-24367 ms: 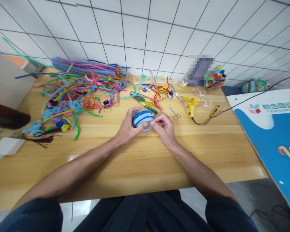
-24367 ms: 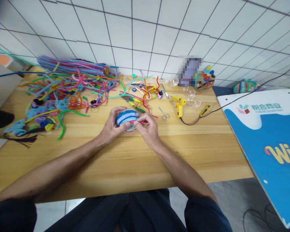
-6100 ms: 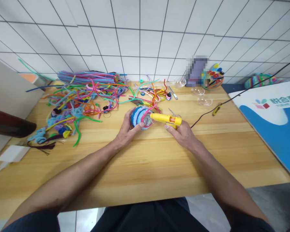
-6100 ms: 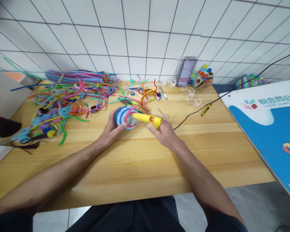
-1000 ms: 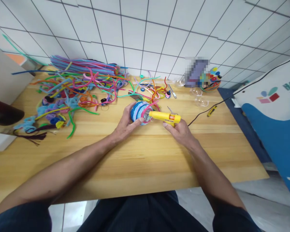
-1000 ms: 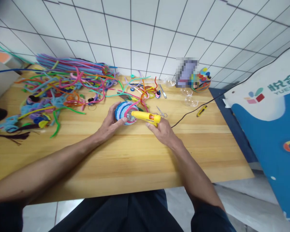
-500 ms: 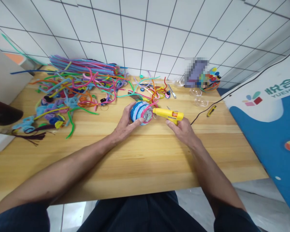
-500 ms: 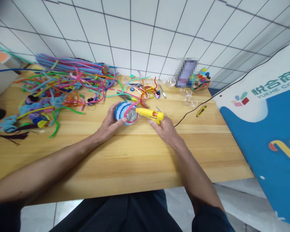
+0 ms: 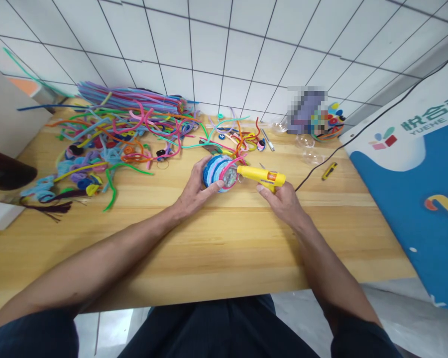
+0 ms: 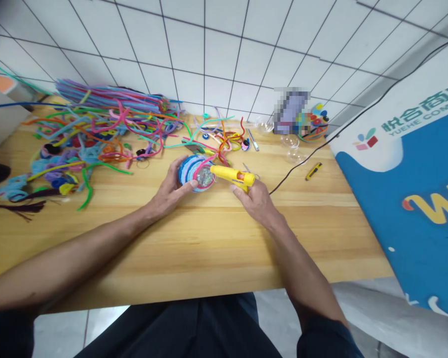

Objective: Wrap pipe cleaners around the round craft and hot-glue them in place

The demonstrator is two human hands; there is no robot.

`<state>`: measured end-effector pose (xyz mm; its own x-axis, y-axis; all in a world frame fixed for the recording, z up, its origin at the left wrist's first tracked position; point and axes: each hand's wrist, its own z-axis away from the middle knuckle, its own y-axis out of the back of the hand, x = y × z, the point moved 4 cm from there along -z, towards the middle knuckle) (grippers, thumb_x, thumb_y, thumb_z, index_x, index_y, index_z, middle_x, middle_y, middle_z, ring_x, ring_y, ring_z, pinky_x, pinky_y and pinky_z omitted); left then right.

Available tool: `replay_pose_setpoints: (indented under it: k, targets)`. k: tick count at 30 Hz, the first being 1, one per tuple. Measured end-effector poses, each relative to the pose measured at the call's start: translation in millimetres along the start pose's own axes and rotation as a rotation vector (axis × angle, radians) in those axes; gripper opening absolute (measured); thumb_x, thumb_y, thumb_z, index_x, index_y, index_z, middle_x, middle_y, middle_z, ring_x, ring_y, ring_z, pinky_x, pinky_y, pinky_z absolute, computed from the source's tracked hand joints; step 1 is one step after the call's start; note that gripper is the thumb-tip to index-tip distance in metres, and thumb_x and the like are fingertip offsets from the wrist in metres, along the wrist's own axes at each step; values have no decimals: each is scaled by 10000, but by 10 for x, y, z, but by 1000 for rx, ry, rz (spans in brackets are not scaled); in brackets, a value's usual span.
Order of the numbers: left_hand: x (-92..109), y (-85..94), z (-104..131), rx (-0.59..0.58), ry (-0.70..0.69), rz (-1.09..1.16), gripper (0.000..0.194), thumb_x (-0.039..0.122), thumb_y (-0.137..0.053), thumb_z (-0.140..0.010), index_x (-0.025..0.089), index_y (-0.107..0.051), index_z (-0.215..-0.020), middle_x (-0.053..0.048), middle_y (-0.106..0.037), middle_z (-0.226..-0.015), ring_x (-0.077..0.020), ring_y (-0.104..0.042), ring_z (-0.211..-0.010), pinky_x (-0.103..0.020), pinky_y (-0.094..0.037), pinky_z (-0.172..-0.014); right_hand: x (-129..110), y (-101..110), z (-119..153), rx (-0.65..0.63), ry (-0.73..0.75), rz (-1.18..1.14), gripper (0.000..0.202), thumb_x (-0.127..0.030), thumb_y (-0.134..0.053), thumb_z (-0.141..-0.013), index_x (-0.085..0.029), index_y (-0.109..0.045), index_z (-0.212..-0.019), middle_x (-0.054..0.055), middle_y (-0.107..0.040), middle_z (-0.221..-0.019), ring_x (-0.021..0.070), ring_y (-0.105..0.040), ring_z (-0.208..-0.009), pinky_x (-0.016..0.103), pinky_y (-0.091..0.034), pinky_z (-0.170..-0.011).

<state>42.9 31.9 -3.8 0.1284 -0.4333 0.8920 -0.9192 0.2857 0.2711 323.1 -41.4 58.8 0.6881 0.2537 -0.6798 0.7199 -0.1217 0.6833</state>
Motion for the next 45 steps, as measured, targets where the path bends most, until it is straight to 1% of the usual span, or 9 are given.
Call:
replay_pose_setpoints:
  k: [5, 8, 12, 15, 19, 25, 35, 41, 45]
  targets:
    - [-8, -3, 3, -3, 4, 9, 908, 731, -752, -1038, 276, -377, -1728, -180, -478, -1779, -388, -503, -1678, -610, -413, -1439, -57, -32, 13, -43, 40, -21, 314, -544, -687, -1047, -245, -785, -1062, 59, -824, -931, 276, -736, -834, 422, -608, -816]
    - [-14, -5, 4, 3, 4, 12, 908, 727, -763, -1032, 276, -387, -1725, -186, -485, -1772, -395, -505, -1676, -627, -407, -1440, -29, -27, 12, -18, 11, -14, 309, -541, -684, -1049, -250, -788, -1055, 60, -816, -908, 284, -737, -832, 430, -610, -810]
    - [-16, -9, 2, 8, 3, 18, 906, 733, -764, -1029, 288, -391, -1725, -180, -488, -1773, -395, -509, -1674, -632, -412, -1438, 7, -16, 7, 1, -13, -19, 308, -534, -691, -1045, -253, -799, -1106, 64, -828, -932, 301, -746, -873, 454, -628, -841]
    - [-4, -7, -3, 7, 2, 12, 912, 748, -755, -1028, 288, -390, -1726, -175, -494, -1769, -389, -515, -1669, -618, -422, -1435, -57, -20, 5, -38, 14, -35, 283, -493, -701, -1039, -249, -807, -1136, 67, -835, -969, 297, -751, -895, 453, -637, -873]
    - [20, 1, -8, 0, 6, -6, 916, 753, -747, -1031, 276, -391, -1727, -178, -492, -1772, -393, -504, -1679, -616, -409, -1444, -167, -18, 5, -120, 35, -48, 239, -441, -683, -1050, -245, -814, -1085, 55, -829, -953, 278, -751, -862, 431, -636, -863]
    - [16, 6, -4, -3, 18, -20, 925, 764, -736, -1033, 265, -385, -1728, -184, -490, -1777, -392, -503, -1680, -608, -420, -1438, -183, -9, -3, -170, 60, -33, 258, -448, -672, -1050, -226, -804, -1049, 59, -835, -941, 269, -745, -834, 405, -616, -816]
    - [16, 3, -5, -4, 9, -11, 919, 750, -752, -1031, 278, -388, -1730, -181, -489, -1776, -395, -499, -1683, -625, -402, -1445, -169, 1, -8, -63, 42, -12, 238, -458, -673, -1048, -261, -794, -1102, 73, -822, -980, 308, -763, -918, 461, -636, -894]
    - [42, 4, 7, -4, -4, -12, 939, 740, -781, -1013, 288, -385, -1735, -174, -494, -1770, -402, -511, -1672, -631, -416, -1436, -174, -12, 4, -131, 54, -23, 230, -451, -676, -1052, -249, -783, -1036, 47, -812, -918, 266, -727, -838, 401, -615, -814]
    - [34, -7, 3, 6, -11, -11, 931, 739, -781, -1012, 283, -391, -1724, -181, -497, -1760, -405, -521, -1660, -631, -433, -1423, -144, -12, 5, -93, 40, -6, 239, -466, -678, -1044, -249, -776, -1042, 50, -801, -911, 270, -718, -818, 405, -599, -797]
